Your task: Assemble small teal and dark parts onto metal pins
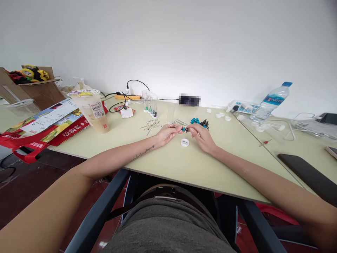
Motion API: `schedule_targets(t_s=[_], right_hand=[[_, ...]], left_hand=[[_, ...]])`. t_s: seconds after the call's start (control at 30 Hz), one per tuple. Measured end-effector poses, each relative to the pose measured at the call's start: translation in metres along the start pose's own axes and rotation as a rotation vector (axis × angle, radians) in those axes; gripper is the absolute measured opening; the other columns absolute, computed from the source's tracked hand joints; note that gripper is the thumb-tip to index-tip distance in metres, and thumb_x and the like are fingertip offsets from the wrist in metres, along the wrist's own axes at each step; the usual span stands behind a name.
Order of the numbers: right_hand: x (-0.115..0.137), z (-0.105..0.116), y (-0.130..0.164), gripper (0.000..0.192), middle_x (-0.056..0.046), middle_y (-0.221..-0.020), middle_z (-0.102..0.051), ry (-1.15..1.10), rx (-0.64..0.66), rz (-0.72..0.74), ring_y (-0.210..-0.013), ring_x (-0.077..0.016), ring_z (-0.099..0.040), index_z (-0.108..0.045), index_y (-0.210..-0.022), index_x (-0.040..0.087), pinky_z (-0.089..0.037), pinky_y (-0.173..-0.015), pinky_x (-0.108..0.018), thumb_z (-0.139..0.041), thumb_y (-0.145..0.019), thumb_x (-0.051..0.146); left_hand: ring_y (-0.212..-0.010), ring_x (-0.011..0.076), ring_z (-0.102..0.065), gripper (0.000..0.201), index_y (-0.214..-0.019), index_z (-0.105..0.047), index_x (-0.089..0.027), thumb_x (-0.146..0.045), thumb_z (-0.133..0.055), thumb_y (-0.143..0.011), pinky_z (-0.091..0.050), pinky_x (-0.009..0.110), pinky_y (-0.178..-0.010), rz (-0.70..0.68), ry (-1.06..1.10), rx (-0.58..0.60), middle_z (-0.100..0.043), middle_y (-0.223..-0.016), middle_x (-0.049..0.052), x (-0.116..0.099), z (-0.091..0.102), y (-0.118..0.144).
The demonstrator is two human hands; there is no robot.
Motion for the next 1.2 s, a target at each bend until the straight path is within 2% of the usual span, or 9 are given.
schedule_targets(t_s=[0.13, 0.23, 0.33, 0.47, 0.6, 0.83, 1.0, 1.1, 1.2], right_hand=[[-0.001, -0.001, 0.0, 0.035, -0.006, -0.09, -0.061, -0.001, 0.015, -0.005, -0.082, -0.0186, -0.056, -0.059, -0.101, 0.023, -0.042, -0.072, -0.032, -0.031, -0.092, 0.041], [-0.003, -0.002, 0.0, 0.033, -0.005, -0.094, -0.061, 0.009, 0.008, -0.041, -0.076, -0.0172, -0.056, -0.057, -0.103, 0.022, -0.042, -0.067, -0.031, -0.037, -0.09, 0.045], [-0.003, -0.002, 0.0, 0.032, -0.004, -0.09, -0.062, 0.032, 0.006, -0.067, -0.071, -0.0159, -0.054, -0.056, -0.098, 0.021, -0.041, -0.064, -0.029, -0.043, -0.086, 0.048], [-0.001, -0.004, -0.001, 0.037, -0.003, -0.076, -0.059, 0.031, 0.08, -0.046, -0.067, -0.0156, -0.053, -0.056, -0.082, 0.02, -0.04, -0.063, -0.029, -0.033, -0.09, 0.048], [-0.003, -0.008, 0.001, 0.044, -0.001, -0.066, -0.057, -0.072, 0.181, -0.049, -0.062, -0.0158, -0.053, -0.053, -0.072, 0.021, -0.041, -0.063, -0.03, -0.026, -0.091, 0.049], [-0.006, -0.01, 0.001, 0.043, -0.001, -0.066, -0.057, -0.087, 0.193, -0.054, -0.062, -0.0155, -0.052, -0.053, -0.071, 0.02, -0.041, -0.063, -0.031, -0.025, -0.092, 0.046], [-0.002, -0.005, 0.0, 0.026, -0.001, -0.074, -0.055, -0.018, 0.082, -0.03, -0.066, -0.0151, -0.05, -0.051, -0.087, 0.021, -0.038, -0.062, -0.029, -0.043, -0.087, 0.045], [-0.003, -0.003, -0.001, 0.028, -0.002, -0.081, -0.057, -0.029, 0.046, -0.036, -0.069, -0.0154, -0.051, -0.05, -0.095, 0.021, -0.039, -0.063, -0.028, -0.051, -0.083, 0.046], [-0.005, -0.004, -0.002, 0.027, -0.004, -0.086, -0.058, -0.041, 0.077, -0.027, -0.072, -0.0157, -0.053, -0.052, -0.091, 0.021, -0.04, -0.066, -0.029, -0.042, -0.087, 0.046]], left_hand=[[-0.071, 0.009, -0.06, 0.012, -0.072, -0.066, -0.01, -0.015, -0.071, -0.063, -0.042, 0.028, -0.088, -0.02, -0.007, 0.027, -0.063, -0.07, 0.001, 0.0, 0.001, 0.0], [-0.074, 0.0098, -0.061, 0.015, -0.074, -0.066, -0.01, -0.017, -0.072, -0.063, -0.042, 0.029, -0.089, -0.026, -0.007, 0.033, -0.064, -0.072, 0.002, 0.002, 0.003, -0.002], [-0.073, 0.0096, -0.06, 0.018, -0.075, -0.065, -0.01, -0.018, -0.073, -0.061, -0.041, 0.028, -0.088, -0.02, -0.015, 0.057, -0.064, -0.074, 0.002, 0.003, 0.002, -0.002], [-0.072, 0.0096, -0.06, 0.019, -0.075, -0.065, -0.011, -0.018, -0.074, -0.06, -0.042, 0.03, -0.087, -0.011, -0.023, 0.105, -0.065, -0.075, 0.002, 0.003, -0.003, 0.0], [-0.072, 0.0096, -0.06, 0.019, -0.074, -0.065, -0.011, -0.017, -0.075, -0.059, -0.041, 0.031, -0.087, -0.002, -0.021, 0.117, -0.064, -0.075, 0.002, 0.002, -0.007, 0.003], [-0.074, 0.0101, -0.06, 0.021, -0.075, -0.065, -0.011, -0.017, -0.075, -0.059, -0.04, 0.032, -0.088, 0.007, -0.044, 0.115, -0.064, -0.075, 0.002, 0.002, -0.007, 0.003], [-0.073, 0.0089, -0.059, 0.018, -0.075, -0.066, -0.011, -0.019, -0.074, -0.061, -0.039, 0.03, -0.088, -0.016, -0.038, 0.129, -0.062, -0.073, 0.001, 0.002, -0.005, 0.001], [-0.073, 0.0092, -0.059, 0.019, -0.076, -0.066, -0.011, -0.019, -0.074, -0.061, -0.039, 0.03, -0.088, -0.007, -0.028, 0.118, -0.061, -0.072, 0.001, 0.002, -0.004, 0.001], [-0.073, 0.01, -0.059, 0.019, -0.075, -0.066, -0.011, -0.02, -0.074, -0.06, -0.04, 0.03, -0.087, -0.018, -0.031, 0.109, -0.062, -0.072, 0.001, 0.001, -0.005, 0.002]])
Point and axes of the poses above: each hand's wrist, its own y-axis away from the middle knuckle, its own z-axis out of the back of the hand, x = y × z, the point moved 5 cm from there along -y, towards the middle knuckle
